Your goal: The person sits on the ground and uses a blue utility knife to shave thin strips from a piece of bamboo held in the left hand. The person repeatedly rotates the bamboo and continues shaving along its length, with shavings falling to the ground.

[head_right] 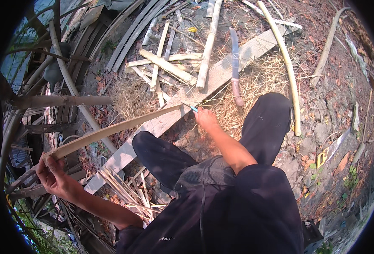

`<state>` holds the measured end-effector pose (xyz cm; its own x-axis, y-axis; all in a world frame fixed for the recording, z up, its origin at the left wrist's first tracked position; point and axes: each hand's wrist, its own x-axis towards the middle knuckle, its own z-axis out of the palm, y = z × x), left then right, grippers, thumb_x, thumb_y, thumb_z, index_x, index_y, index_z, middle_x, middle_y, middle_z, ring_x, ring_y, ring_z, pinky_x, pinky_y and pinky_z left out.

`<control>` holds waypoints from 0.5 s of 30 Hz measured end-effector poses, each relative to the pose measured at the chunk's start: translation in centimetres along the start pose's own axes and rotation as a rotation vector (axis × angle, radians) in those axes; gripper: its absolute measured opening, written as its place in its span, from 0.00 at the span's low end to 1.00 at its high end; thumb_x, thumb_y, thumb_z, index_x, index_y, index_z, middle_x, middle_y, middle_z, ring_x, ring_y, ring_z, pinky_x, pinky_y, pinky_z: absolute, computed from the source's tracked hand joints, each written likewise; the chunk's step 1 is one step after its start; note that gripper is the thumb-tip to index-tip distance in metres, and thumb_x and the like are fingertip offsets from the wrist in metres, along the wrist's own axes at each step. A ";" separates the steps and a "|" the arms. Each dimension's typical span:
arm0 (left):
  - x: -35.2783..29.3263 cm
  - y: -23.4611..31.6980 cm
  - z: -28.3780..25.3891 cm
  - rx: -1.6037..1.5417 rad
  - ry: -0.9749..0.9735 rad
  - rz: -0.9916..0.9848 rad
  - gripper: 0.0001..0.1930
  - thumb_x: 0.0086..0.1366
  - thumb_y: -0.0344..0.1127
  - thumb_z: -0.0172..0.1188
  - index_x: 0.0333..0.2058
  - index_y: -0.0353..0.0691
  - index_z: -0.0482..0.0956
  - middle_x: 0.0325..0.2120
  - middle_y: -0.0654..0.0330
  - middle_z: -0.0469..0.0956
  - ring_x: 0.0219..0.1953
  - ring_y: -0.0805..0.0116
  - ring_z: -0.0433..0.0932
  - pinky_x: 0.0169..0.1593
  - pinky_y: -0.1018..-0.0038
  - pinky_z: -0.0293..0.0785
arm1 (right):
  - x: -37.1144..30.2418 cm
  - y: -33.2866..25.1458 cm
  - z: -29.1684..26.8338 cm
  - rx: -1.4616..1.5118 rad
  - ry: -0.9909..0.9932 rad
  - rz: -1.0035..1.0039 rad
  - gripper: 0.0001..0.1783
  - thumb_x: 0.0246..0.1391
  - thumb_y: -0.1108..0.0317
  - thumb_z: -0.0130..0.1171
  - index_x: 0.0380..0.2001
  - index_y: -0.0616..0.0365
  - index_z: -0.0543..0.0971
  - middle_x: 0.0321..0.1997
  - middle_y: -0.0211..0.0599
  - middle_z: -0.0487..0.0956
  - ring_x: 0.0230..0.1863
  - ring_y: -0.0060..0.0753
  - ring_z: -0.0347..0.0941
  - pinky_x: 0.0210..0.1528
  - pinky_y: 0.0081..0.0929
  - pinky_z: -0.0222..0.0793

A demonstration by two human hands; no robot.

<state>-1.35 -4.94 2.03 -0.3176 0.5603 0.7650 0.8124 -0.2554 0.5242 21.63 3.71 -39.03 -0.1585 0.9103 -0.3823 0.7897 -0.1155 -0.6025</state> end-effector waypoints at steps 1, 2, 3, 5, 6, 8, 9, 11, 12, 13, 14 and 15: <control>0.0 -0.2 -0.3 0.016 0.000 -0.004 0.12 0.63 0.38 0.59 0.40 0.35 0.75 0.33 0.62 0.75 0.33 0.79 0.72 0.32 0.85 0.68 | 0.1 -0.7 0.2 0.079 -0.060 -0.002 0.24 0.62 0.52 0.39 0.40 0.65 0.70 0.34 0.60 0.77 0.42 0.58 0.74 0.45 0.48 0.69; 0.1 -0.6 0.2 -0.017 -0.021 -0.007 0.12 0.63 0.38 0.59 0.40 0.35 0.75 0.32 0.62 0.76 0.31 0.79 0.71 0.31 0.84 0.66 | 0.3 -0.7 -0.4 0.158 -0.094 0.019 0.25 0.62 0.52 0.39 0.41 0.67 0.70 0.35 0.62 0.77 0.42 0.60 0.74 0.45 0.48 0.69; 0.2 -0.5 0.1 -0.052 -0.026 0.006 0.12 0.63 0.38 0.60 0.39 0.35 0.75 0.32 0.61 0.76 0.31 0.79 0.71 0.31 0.83 0.66 | 0.5 -1.8 -0.5 0.233 -0.152 0.013 0.25 0.62 0.53 0.39 0.42 0.68 0.70 0.35 0.64 0.77 0.42 0.61 0.74 0.45 0.48 0.69; -0.4 -0.6 -0.3 -0.100 -0.020 0.016 0.12 0.62 0.37 0.60 0.39 0.35 0.75 0.32 0.61 0.76 0.30 0.79 0.70 0.31 0.83 0.66 | -4.9 -9.0 -8.1 0.430 -0.122 -0.045 0.24 0.62 0.54 0.41 0.44 0.67 0.69 0.28 0.63 0.76 0.36 0.67 0.73 0.40 0.53 0.66; -0.4 0.2 0.5 -0.147 0.010 0.037 0.13 0.62 0.38 0.61 0.40 0.34 0.74 0.32 0.59 0.76 0.29 0.78 0.70 0.30 0.83 0.65 | -7.0 -10.9 -10.3 0.537 -0.084 -0.154 0.19 0.62 0.56 0.42 0.45 0.63 0.67 0.24 0.62 0.75 0.33 0.68 0.71 0.37 0.55 0.63; -0.4 0.0 0.4 -0.171 -0.025 0.060 0.14 0.62 0.38 0.60 0.40 0.34 0.73 0.33 0.58 0.76 0.29 0.77 0.70 0.30 0.83 0.65 | -9.9 -13.4 -12.7 0.649 0.016 -0.280 0.14 0.62 0.59 0.44 0.44 0.58 0.66 0.18 0.59 0.71 0.25 0.65 0.70 0.27 0.48 0.60; -0.5 -0.2 0.5 -0.187 -0.044 0.071 0.14 0.62 0.38 0.60 0.41 0.34 0.73 0.34 0.57 0.76 0.29 0.77 0.70 0.30 0.82 0.65 | -11.0 -14.0 -13.4 0.628 -0.031 -0.305 0.12 0.62 0.63 0.45 0.43 0.60 0.64 0.16 0.57 0.70 0.22 0.63 0.69 0.25 0.47 0.59; -0.6 -0.2 0.6 -0.187 -0.047 0.125 0.15 0.62 0.39 0.60 0.41 0.35 0.72 0.34 0.57 0.76 0.29 0.76 0.70 0.30 0.82 0.65 | -11.7 -14.0 -12.9 0.533 -0.074 -0.328 0.11 0.61 0.65 0.47 0.40 0.62 0.63 0.15 0.54 0.70 0.20 0.61 0.68 0.22 0.45 0.60; -0.6 -0.2 0.6 -0.185 -0.050 0.152 0.15 0.62 0.39 0.60 0.42 0.35 0.72 0.34 0.56 0.76 0.29 0.75 0.70 0.29 0.82 0.65 | -12.3 -14.0 -12.5 0.535 0.000 -0.405 0.11 0.60 0.66 0.47 0.39 0.63 0.63 0.15 0.53 0.70 0.20 0.60 0.69 0.22 0.45 0.61; -0.6 -0.2 0.6 -0.211 -0.083 0.163 0.16 0.62 0.39 0.60 0.42 0.35 0.71 0.34 0.56 0.76 0.30 0.75 0.70 0.29 0.82 0.65 | -12.9 -14.0 -12.0 0.535 0.073 -0.482 0.10 0.60 0.67 0.47 0.38 0.63 0.63 0.15 0.52 0.70 0.19 0.59 0.69 0.22 0.45 0.61; -0.5 -0.2 0.4 -0.230 -0.112 0.173 0.16 0.62 0.40 0.60 0.42 0.36 0.71 0.34 0.56 0.75 0.30 0.75 0.70 0.29 0.82 0.66 | -13.4 -14.1 -11.6 0.534 0.142 -0.564 0.10 0.59 0.67 0.47 0.37 0.64 0.63 0.15 0.51 0.70 0.19 0.58 0.69 0.22 0.46 0.62; -0.5 -0.2 0.3 -0.247 -0.145 0.179 0.16 0.62 0.40 0.60 0.42 0.36 0.71 0.34 0.55 0.75 0.30 0.74 0.70 0.29 0.82 0.66 | -14.1 -14.8 -12.3 0.523 0.156 -0.569 0.10 0.59 0.68 0.48 0.37 0.63 0.63 0.14 0.51 0.71 0.19 0.58 0.69 0.22 0.46 0.63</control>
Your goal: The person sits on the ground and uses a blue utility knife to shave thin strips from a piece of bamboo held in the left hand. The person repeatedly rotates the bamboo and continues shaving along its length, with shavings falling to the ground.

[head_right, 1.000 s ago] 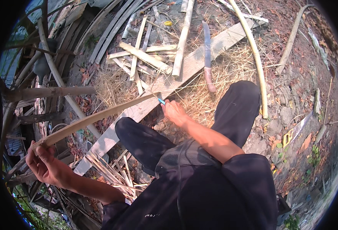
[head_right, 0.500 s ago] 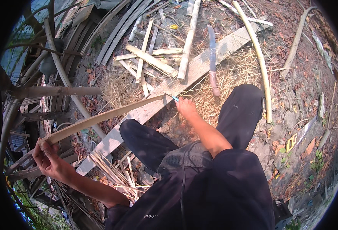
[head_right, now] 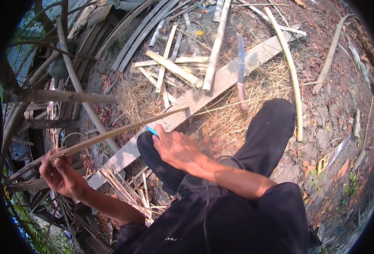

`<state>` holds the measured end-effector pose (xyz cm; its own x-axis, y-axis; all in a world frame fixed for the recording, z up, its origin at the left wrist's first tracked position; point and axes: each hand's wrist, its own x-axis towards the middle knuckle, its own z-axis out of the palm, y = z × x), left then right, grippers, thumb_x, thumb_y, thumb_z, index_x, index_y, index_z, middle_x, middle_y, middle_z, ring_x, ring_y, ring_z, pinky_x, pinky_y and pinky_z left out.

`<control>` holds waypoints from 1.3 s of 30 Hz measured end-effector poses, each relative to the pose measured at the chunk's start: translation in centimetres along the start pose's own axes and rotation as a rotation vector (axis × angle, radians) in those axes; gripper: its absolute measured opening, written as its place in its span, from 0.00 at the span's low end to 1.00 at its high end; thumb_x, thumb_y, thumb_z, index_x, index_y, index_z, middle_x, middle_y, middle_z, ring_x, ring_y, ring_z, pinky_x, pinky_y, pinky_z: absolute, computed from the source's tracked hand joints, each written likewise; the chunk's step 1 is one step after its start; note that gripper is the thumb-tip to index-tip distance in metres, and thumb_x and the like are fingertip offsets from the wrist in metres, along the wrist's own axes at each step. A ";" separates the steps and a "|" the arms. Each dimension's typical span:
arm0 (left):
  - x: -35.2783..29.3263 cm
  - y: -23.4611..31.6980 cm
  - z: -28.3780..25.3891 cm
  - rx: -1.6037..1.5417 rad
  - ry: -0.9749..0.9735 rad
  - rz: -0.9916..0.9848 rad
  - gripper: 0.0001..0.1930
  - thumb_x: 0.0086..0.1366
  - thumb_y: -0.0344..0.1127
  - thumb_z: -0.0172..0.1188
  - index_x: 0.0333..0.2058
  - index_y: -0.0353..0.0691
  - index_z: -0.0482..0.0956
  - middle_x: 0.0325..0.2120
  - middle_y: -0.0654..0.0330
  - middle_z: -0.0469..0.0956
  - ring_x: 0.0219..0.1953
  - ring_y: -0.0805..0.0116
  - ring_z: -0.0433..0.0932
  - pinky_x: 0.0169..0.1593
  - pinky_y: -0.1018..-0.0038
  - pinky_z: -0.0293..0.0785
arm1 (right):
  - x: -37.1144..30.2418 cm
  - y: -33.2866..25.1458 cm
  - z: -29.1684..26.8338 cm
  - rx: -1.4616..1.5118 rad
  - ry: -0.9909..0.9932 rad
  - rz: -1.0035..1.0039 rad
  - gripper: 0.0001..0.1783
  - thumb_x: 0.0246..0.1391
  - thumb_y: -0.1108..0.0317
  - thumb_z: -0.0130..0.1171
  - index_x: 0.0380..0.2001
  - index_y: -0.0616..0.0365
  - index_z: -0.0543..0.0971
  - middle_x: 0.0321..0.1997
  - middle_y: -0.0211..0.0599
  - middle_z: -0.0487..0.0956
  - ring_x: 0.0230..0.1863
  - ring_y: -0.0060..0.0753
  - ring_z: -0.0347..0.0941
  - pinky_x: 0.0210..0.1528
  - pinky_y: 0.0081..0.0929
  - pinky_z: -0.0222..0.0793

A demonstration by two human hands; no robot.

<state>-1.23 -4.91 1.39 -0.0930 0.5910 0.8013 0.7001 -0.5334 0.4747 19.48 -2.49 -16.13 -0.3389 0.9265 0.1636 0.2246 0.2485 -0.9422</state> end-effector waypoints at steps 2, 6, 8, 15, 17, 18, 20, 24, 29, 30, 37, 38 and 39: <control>0.1 -0.1 0.4 0.017 0.013 0.033 0.16 0.62 0.41 0.60 0.42 0.37 0.70 0.33 0.55 0.74 0.29 0.73 0.70 0.27 0.82 0.64 | 0.0 -2.9 -0.8 -0.030 0.019 -0.021 0.09 0.59 0.68 0.48 0.37 0.63 0.64 0.14 0.49 0.71 0.19 0.56 0.70 0.22 0.47 0.64; 0.0 -0.3 0.0 0.023 -0.023 0.080 0.16 0.62 0.41 0.60 0.43 0.38 0.70 0.33 0.53 0.73 0.28 0.73 0.68 0.26 0.83 0.63 | 0.0 -3.4 -0.5 -0.148 -0.020 -0.021 0.10 0.57 0.68 0.51 0.34 0.63 0.64 0.14 0.49 0.71 0.19 0.54 0.71 0.20 0.48 0.65; 0.5 -1.0 -0.4 0.023 -0.049 0.163 0.15 0.62 0.40 0.59 0.42 0.40 0.68 0.29 0.53 0.72 0.28 0.71 0.69 0.20 0.83 0.65 | -0.3 -3.2 -0.4 -0.233 0.017 -0.055 0.11 0.56 0.67 0.51 0.34 0.64 0.65 0.14 0.50 0.72 0.18 0.54 0.71 0.20 0.47 0.65; 0.6 -1.5 0.0 -0.123 -0.101 0.200 0.14 0.61 0.39 0.60 0.42 0.42 0.69 0.30 0.57 0.69 0.31 0.69 0.68 0.28 0.81 0.68 | -4.9 13.6 1.7 -0.514 -0.061 0.270 0.09 0.58 0.67 0.48 0.37 0.62 0.66 0.17 0.53 0.72 0.19 0.55 0.70 0.23 0.48 0.66; 0.2 -1.2 -0.8 -0.105 -0.126 0.190 0.14 0.62 0.38 0.60 0.43 0.42 0.69 0.30 0.57 0.69 0.33 0.69 0.68 0.30 0.80 0.69 | -4.9 14.0 1.8 -0.424 -0.113 0.302 0.09 0.59 0.67 0.46 0.37 0.62 0.66 0.17 0.54 0.72 0.20 0.57 0.70 0.25 0.48 0.65; -0.1 -1.1 -0.9 -0.118 -0.130 0.187 0.14 0.62 0.38 0.60 0.43 0.42 0.69 0.30 0.56 0.69 0.32 0.69 0.68 0.29 0.80 0.69 | -4.0 10.5 0.4 -0.349 -0.096 0.347 0.09 0.59 0.66 0.46 0.36 0.62 0.66 0.17 0.54 0.71 0.21 0.58 0.70 0.26 0.48 0.64; 0.2 -1.0 -0.5 -0.143 -0.135 0.199 0.14 0.62 0.38 0.59 0.43 0.42 0.69 0.29 0.56 0.69 0.30 0.69 0.67 0.27 0.80 0.69 | -2.5 3.9 -1.9 -0.190 -0.079 0.347 0.10 0.60 0.65 0.44 0.36 0.62 0.65 0.16 0.55 0.72 0.22 0.61 0.70 0.28 0.49 0.65; 1.8 -1.1 1.1 -0.125 -0.142 0.284 0.16 0.59 0.43 0.62 0.42 0.42 0.71 0.24 0.57 0.69 0.19 0.71 0.67 0.19 0.82 0.64 | -1.5 -6.7 -4.7 0.059 -0.046 -0.050 0.10 0.60 0.66 0.46 0.38 0.63 0.64 0.21 0.54 0.74 0.25 0.60 0.72 0.28 0.48 0.66; 2.8 -0.1 2.4 -0.195 -0.171 0.343 0.11 0.57 0.36 0.64 0.36 0.40 0.75 0.30 0.54 0.64 0.17 0.74 0.67 0.15 0.87 0.64 | -0.7 -12.3 -5.0 0.073 -0.177 -0.110 0.11 0.55 0.71 0.54 0.39 0.63 0.67 0.20 0.47 0.72 0.20 0.53 0.72 0.20 0.41 0.67; 2.8 0.1 2.4 -0.190 -0.177 0.331 0.10 0.57 0.35 0.64 0.36 0.41 0.75 0.30 0.54 0.63 0.17 0.74 0.67 0.15 0.87 0.64 | -0.7 -12.5 -4.6 0.034 -0.142 -0.128 0.11 0.55 0.71 0.55 0.39 0.63 0.67 0.20 0.47 0.72 0.19 0.53 0.72 0.19 0.41 0.67; 2.8 0.0 2.0 -0.199 -0.208 0.344 0.08 0.57 0.33 0.63 0.35 0.42 0.76 0.30 0.56 0.61 0.17 0.73 0.69 0.16 0.85 0.66 | -1.7 -4.7 -3.6 -0.392 -0.161 0.186 0.10 0.59 0.66 0.47 0.34 0.62 0.66 0.16 0.52 0.73 0.19 0.57 0.72 0.23 0.48 0.69; 2.3 0.3 2.1 -0.213 -0.206 0.294 0.07 0.58 0.33 0.63 0.34 0.42 0.76 0.29 0.56 0.62 0.17 0.73 0.69 0.17 0.84 0.68 | -2.0 -3.4 -3.5 -0.427 -0.107 0.144 0.10 0.60 0.65 0.45 0.34 0.63 0.65 0.15 0.52 0.73 0.19 0.56 0.73 0.22 0.49 0.69; 2.4 0.4 2.2 -0.223 -0.215 0.305 0.07 0.58 0.34 0.62 0.34 0.42 0.76 0.29 0.56 0.62 0.17 0.73 0.69 0.17 0.84 0.69 | -1.9 -5.0 -3.9 -0.392 -0.092 0.164 0.09 0.60 0.66 0.46 0.32 0.62 0.65 0.15 0.51 0.73 0.20 0.56 0.73 0.22 0.49 0.69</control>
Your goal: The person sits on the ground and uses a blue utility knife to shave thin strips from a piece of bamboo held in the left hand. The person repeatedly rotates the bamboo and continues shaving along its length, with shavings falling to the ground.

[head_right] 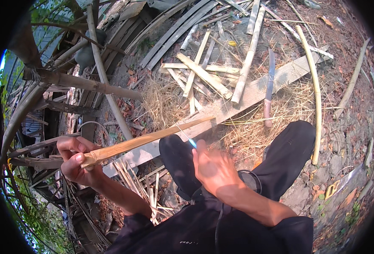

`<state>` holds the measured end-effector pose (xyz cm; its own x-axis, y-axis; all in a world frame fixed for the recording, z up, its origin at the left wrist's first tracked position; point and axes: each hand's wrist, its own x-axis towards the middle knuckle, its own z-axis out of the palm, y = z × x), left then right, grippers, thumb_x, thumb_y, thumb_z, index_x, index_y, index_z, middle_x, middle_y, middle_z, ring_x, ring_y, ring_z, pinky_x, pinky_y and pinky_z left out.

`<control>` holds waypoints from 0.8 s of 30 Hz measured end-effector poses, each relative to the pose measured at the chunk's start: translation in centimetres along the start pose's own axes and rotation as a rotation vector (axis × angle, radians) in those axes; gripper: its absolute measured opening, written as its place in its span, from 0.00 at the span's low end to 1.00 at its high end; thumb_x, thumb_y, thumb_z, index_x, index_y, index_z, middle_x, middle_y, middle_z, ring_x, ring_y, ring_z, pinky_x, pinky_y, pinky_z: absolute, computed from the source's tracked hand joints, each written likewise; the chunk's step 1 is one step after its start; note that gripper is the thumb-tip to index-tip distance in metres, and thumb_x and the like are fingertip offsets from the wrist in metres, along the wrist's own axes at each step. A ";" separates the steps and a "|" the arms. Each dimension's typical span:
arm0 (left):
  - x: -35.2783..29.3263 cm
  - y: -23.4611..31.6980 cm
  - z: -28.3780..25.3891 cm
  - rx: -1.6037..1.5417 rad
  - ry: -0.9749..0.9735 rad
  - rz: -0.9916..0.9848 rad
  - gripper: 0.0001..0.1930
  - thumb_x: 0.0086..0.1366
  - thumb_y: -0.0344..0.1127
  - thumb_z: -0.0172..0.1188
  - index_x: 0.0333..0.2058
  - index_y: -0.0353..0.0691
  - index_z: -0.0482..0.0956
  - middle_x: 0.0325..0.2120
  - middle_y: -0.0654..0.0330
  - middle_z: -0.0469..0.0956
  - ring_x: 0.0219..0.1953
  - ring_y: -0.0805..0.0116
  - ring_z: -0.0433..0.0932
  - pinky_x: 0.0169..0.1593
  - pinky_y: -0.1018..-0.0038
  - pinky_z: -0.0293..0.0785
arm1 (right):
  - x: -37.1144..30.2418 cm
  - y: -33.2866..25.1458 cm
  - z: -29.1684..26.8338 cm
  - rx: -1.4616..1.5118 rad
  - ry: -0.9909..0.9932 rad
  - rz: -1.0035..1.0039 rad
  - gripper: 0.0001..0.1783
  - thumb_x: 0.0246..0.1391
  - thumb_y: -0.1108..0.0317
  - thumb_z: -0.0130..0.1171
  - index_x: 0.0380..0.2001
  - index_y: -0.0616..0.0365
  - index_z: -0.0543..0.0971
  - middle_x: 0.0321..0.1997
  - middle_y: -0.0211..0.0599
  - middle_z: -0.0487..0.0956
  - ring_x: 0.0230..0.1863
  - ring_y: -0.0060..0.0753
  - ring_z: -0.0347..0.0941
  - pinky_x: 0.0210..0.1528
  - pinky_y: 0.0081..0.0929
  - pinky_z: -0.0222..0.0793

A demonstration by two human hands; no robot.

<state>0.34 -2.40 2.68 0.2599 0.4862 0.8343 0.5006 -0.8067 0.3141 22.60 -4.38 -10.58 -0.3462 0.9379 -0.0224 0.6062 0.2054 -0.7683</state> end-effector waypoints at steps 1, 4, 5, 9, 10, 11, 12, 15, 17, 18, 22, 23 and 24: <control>0.1 0.0 0.1 -0.009 -0.009 0.011 0.07 0.59 0.34 0.62 0.34 0.42 0.76 0.29 0.56 0.62 0.17 0.73 0.69 0.17 0.84 0.69 | -0.2 -1.5 -1.7 0.095 0.007 -0.025 0.09 0.60 0.67 0.47 0.33 0.62 0.65 0.16 0.51 0.73 0.21 0.57 0.73 0.23 0.48 0.69; 0.7 -0.2 0.5 0.065 -0.036 0.030 0.13 0.59 0.43 0.62 0.40 0.44 0.75 0.29 0.58 0.61 0.18 0.75 0.64 0.17 0.86 0.61 | -0.6 -6.1 -6.0 0.345 0.009 -0.130 0.08 0.57 0.70 0.51 0.34 0.63 0.66 0.17 0.50 0.72 0.23 0.56 0.73 0.24 0.44 0.68; 0.7 -0.3 0.5 0.070 -0.043 0.040 0.14 0.59 0.43 0.62 0.40 0.44 0.75 0.29 0.58 0.61 0.18 0.74 0.64 0.17 0.85 0.61 | -1.0 -6.8 -6.1 0.386 -0.016 -0.171 0.08 0.56 0.71 0.52 0.34 0.64 0.66 0.16 0.49 0.71 0.22 0.55 0.73 0.23 0.43 0.67; 1.1 -0.4 0.7 0.051 -0.035 0.065 0.09 0.59 0.37 0.61 0.37 0.43 0.76 0.29 0.56 0.63 0.18 0.73 0.68 0.17 0.85 0.65 | -0.9 -7.9 -5.7 0.351 -0.110 -0.244 0.10 0.54 0.72 0.54 0.35 0.66 0.66 0.16 0.48 0.72 0.19 0.55 0.72 0.22 0.44 0.67; 1.1 -0.4 0.7 0.035 -0.023 0.067 0.06 0.60 0.35 0.61 0.35 0.43 0.77 0.29 0.56 0.64 0.17 0.73 0.69 0.17 0.84 0.67 | -0.8 -7.1 -4.5 0.297 -0.033 -0.281 0.10 0.56 0.70 0.53 0.32 0.65 0.65 0.14 0.48 0.71 0.18 0.54 0.72 0.20 0.42 0.67; 0.8 -0.3 0.4 0.058 -0.017 0.059 0.06 0.59 0.34 0.61 0.35 0.43 0.77 0.28 0.56 0.64 0.17 0.72 0.69 0.17 0.84 0.67 | -0.4 -5.8 -3.2 0.216 -0.026 -0.188 0.10 0.57 0.69 0.52 0.31 0.65 0.65 0.13 0.47 0.70 0.17 0.53 0.72 0.19 0.42 0.67; 0.6 -0.3 0.1 0.073 -0.015 0.054 0.07 0.59 0.34 0.61 0.36 0.43 0.77 0.28 0.56 0.64 0.18 0.72 0.69 0.17 0.84 0.66 | 0.1 -3.4 -1.4 0.134 -0.012 -0.088 0.10 0.57 0.68 0.50 0.30 0.64 0.65 0.12 0.47 0.70 0.17 0.53 0.72 0.19 0.42 0.67; 0.3 -0.1 0.7 0.006 0.012 0.040 0.10 0.57 0.38 0.64 0.35 0.43 0.76 0.26 0.58 0.64 0.18 0.71 0.69 0.18 0.83 0.69 | 0.4 8.5 7.5 -0.046 0.084 0.031 0.11 0.61 0.65 0.45 0.31 0.64 0.65 0.14 0.53 0.71 0.17 0.57 0.70 0.21 0.48 0.65; 0.4 0.1 1.1 0.033 0.006 0.040 0.11 0.57 0.39 0.65 0.35 0.42 0.76 0.26 0.59 0.64 0.18 0.72 0.68 0.18 0.83 0.70 | 0.6 7.9 5.9 0.008 0.052 0.172 0.10 0.61 0.67 0.46 0.34 0.64 0.64 0.13 0.53 0.69 0.16 0.59 0.68 0.20 0.49 0.63; 0.2 -0.2 0.6 0.091 -0.046 0.060 0.13 0.60 0.43 0.61 0.40 0.46 0.73 0.26 0.60 0.62 0.24 0.73 0.64 0.19 0.86 0.67 | 0.7 6.4 4.1 0.085 0.089 0.151 0.09 0.60 0.68 0.46 0.35 0.64 0.64 0.13 0.54 0.69 0.16 0.60 0.68 0.19 0.49 0.62; 0.2 0.2 1.5 0.222 0.151 -0.148 0.15 0.61 0.39 0.61 0.39 0.34 0.71 0.33 0.53 0.71 0.29 0.74 0.69 0.22 0.84 0.64 | 0.9 0.4 -0.6 0.452 0.183 0.005 0.11 0.59 0.68 0.47 0.36 0.66 0.63 0.16 0.59 0.71 0.21 0.65 0.70 0.22 0.51 0.64; 0.2 0.5 1.7 0.240 0.166 -0.161 0.15 0.61 0.39 0.61 0.39 0.34 0.71 0.33 0.54 0.71 0.29 0.74 0.68 0.22 0.84 0.64 | 0.8 -0.2 -0.4 0.552 0.214 -0.070 0.10 0.59 0.69 0.48 0.36 0.66 0.63 0.16 0.58 0.71 0.21 0.64 0.70 0.21 0.51 0.63; 0.1 1.0 1.7 0.264 0.183 -0.176 0.16 0.61 0.39 0.62 0.39 0.33 0.71 0.33 0.54 0.70 0.29 0.74 0.68 0.23 0.84 0.64 | 1.3 -0.6 0.0 0.489 0.210 -0.073 0.11 0.58 0.70 0.49 0.38 0.67 0.63 0.16 0.57 0.71 0.20 0.63 0.70 0.20 0.50 0.63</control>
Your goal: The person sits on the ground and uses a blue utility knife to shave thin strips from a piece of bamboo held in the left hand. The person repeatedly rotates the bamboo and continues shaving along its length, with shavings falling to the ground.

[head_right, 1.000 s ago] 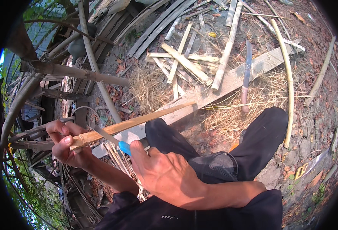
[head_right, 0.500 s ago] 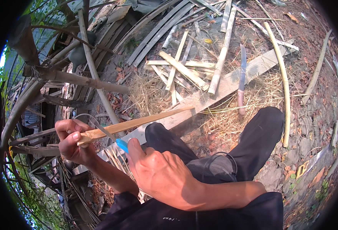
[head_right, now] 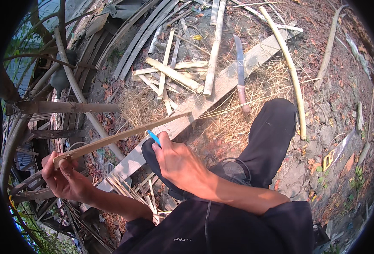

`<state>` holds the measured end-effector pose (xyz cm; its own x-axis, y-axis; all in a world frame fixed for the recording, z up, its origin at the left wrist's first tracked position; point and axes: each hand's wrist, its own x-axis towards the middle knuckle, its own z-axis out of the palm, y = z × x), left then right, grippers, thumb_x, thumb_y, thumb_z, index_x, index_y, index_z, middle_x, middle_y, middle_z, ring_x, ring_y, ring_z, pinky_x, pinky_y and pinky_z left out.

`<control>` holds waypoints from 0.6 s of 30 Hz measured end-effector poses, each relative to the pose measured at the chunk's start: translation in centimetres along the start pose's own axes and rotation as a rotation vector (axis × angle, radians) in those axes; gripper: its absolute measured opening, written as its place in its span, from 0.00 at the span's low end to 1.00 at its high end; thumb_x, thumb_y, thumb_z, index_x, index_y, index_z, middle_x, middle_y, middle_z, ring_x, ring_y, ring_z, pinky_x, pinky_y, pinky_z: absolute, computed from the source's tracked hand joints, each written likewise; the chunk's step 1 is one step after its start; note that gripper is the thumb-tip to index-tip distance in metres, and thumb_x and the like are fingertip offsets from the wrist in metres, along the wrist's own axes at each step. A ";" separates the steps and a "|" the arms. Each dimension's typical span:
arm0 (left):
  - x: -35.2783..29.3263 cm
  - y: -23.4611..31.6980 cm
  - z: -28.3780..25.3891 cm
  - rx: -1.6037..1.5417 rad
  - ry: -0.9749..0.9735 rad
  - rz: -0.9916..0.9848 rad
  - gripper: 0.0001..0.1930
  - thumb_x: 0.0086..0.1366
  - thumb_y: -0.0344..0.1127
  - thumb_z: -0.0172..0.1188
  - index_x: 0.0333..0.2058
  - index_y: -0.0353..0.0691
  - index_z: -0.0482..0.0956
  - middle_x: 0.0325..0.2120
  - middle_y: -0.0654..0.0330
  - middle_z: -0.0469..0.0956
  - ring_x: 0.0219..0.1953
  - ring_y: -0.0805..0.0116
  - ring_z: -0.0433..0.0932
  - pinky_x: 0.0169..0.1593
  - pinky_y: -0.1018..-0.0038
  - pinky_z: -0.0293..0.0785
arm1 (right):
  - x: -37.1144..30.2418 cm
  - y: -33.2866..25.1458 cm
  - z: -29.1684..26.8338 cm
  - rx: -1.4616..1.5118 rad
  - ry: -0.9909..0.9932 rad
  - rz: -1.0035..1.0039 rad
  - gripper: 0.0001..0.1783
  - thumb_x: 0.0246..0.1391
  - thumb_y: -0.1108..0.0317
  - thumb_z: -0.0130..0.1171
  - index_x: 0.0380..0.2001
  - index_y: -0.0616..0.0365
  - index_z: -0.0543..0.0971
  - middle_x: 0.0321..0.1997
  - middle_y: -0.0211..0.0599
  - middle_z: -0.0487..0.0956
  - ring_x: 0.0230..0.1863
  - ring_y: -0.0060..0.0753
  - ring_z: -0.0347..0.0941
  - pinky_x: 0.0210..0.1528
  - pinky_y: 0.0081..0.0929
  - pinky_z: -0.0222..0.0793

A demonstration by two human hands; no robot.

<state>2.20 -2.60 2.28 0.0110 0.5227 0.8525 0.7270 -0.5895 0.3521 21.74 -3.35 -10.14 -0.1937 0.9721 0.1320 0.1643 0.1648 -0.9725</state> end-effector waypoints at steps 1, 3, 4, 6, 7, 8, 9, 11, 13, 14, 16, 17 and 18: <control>-0.1 0.3 0.0 0.026 0.016 -0.017 0.16 0.60 0.39 0.62 0.39 0.33 0.71 0.33 0.54 0.70 0.29 0.73 0.68 0.23 0.84 0.64 | 0.3 0.2 0.9 -0.062 -0.010 -0.008 0.12 0.57 0.70 0.50 0.39 0.68 0.64 0.16 0.56 0.72 0.20 0.61 0.70 0.19 0.50 0.63; -0.2 0.7 0.4 0.025 0.009 0.037 0.16 0.61 0.38 0.61 0.39 0.32 0.71 0.33 0.52 0.70 0.27 0.73 0.68 0.21 0.84 0.64 | 0.2 2.8 2.4 -0.182 0.076 -0.117 0.16 0.55 0.71 0.53 0.44 0.68 0.64 0.17 0.52 0.72 0.18 0.55 0.70 0.19 0.45 0.63; -0.1 0.6 0.4 0.023 0.000 0.084 0.15 0.61 0.36 0.60 0.40 0.31 0.70 0.33 0.51 0.69 0.25 0.72 0.69 0.20 0.84 0.65 | 0.0 5.5 3.7 -0.238 0.164 -0.224 0.19 0.53 0.71 0.55 0.47 0.68 0.65 0.18 0.50 0.73 0.17 0.51 0.69 0.19 0.40 0.63; -0.2 0.1 0.5 0.026 0.009 0.118 0.14 0.61 0.35 0.60 0.40 0.31 0.70 0.33 0.50 0.69 0.24 0.71 0.69 0.19 0.83 0.65 | 0.2 8.6 4.8 -0.310 0.214 -0.367 0.28 0.48 0.72 0.62 0.52 0.70 0.65 0.18 0.40 0.73 0.14 0.38 0.64 0.19 0.33 0.63; -0.4 -0.3 0.4 0.034 0.026 0.096 0.15 0.61 0.36 0.60 0.40 0.32 0.70 0.33 0.50 0.69 0.25 0.70 0.69 0.19 0.83 0.65 | 0.4 9.1 4.9 -0.367 0.227 -0.383 0.28 0.48 0.72 0.62 0.51 0.71 0.66 0.18 0.40 0.73 0.14 0.38 0.64 0.18 0.33 0.63; -0.5 -0.5 0.0 0.047 0.042 0.078 0.15 0.61 0.38 0.60 0.40 0.33 0.70 0.33 0.50 0.70 0.25 0.70 0.69 0.19 0.82 0.64 | 0.6 8.8 4.7 -0.419 0.240 -0.400 0.28 0.47 0.72 0.62 0.51 0.71 0.66 0.17 0.39 0.73 0.15 0.38 0.64 0.18 0.33 0.63; -0.6 -0.8 -0.4 0.060 0.058 0.060 0.16 0.61 0.39 0.60 0.40 0.34 0.70 0.34 0.50 0.70 0.26 0.69 0.68 0.19 0.82 0.63 | 0.7 8.6 4.6 -0.472 0.252 -0.418 0.28 0.47 0.73 0.62 0.50 0.72 0.66 0.17 0.39 0.72 0.15 0.38 0.65 0.18 0.34 0.63; -0.6 -1.0 -1.3 0.058 -0.005 0.078 0.15 0.62 0.39 0.59 0.40 0.34 0.70 0.33 0.51 0.70 0.26 0.70 0.68 0.18 0.81 0.61 | 0.7 9.1 4.3 -0.473 0.119 -0.195 0.14 0.55 0.69 0.53 0.42 0.67 0.71 0.16 0.42 0.71 0.16 0.43 0.68 0.19 0.37 0.66; -0.6 -0.2 -1.1 0.037 -0.024 0.083 0.15 0.63 0.39 0.59 0.41 0.34 0.69 0.33 0.51 0.70 0.25 0.70 0.68 0.18 0.81 0.61 | -0.9 19.7 4.3 -0.721 -0.119 0.105 0.11 0.59 0.67 0.42 0.35 0.65 0.71 0.20 0.50 0.75 0.22 0.48 0.75 0.25 0.39 0.72; -0.6 0.0 -0.9 0.066 -0.016 0.078 0.14 0.63 0.38 0.58 0.41 0.35 0.69 0.32 0.52 0.69 0.25 0.71 0.67 0.18 0.82 0.61 | -2.1 25.3 1.9 -0.547 -0.318 0.525 0.13 0.58 0.68 0.41 0.37 0.67 0.71 0.25 0.54 0.78 0.28 0.49 0.78 0.31 0.42 0.74; -0.2 -1.0 -1.6 -0.003 -0.036 0.061 0.15 0.63 0.39 0.58 0.41 0.36 0.69 0.36 0.51 0.71 0.30 0.71 0.70 0.22 0.82 0.65 | -1.7 28.8 2.1 -0.707 -0.156 0.535 0.15 0.59 0.66 0.41 0.38 0.67 0.72 0.29 0.53 0.79 0.32 0.51 0.78 0.34 0.40 0.75; -1.1 -0.7 -2.7 -0.003 -0.057 0.005 0.15 0.63 0.40 0.59 0.42 0.37 0.70 0.39 0.51 0.72 0.32 0.71 0.71 0.24 0.83 0.67 | -2.9 29.2 2.6 -0.788 -0.135 0.550 0.16 0.60 0.65 0.41 0.39 0.66 0.73 0.31 0.52 0.80 0.34 0.51 0.78 0.36 0.39 0.75; -1.3 -1.4 -2.1 -0.007 -0.051 0.023 0.14 0.64 0.39 0.57 0.42 0.37 0.70 0.37 0.51 0.72 0.31 0.71 0.70 0.23 0.82 0.64 | -0.7 24.9 2.0 -0.590 -0.088 0.529 0.17 0.60 0.64 0.40 0.37 0.71 0.69 0.24 0.62 0.76 0.29 0.60 0.76 0.36 0.51 0.72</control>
<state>-0.27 -3.70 1.47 0.0624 0.5395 0.8397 0.7216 -0.6056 0.3354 24.06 -0.25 -34.78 -0.0187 0.9334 -0.3585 0.7360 -0.2298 -0.6367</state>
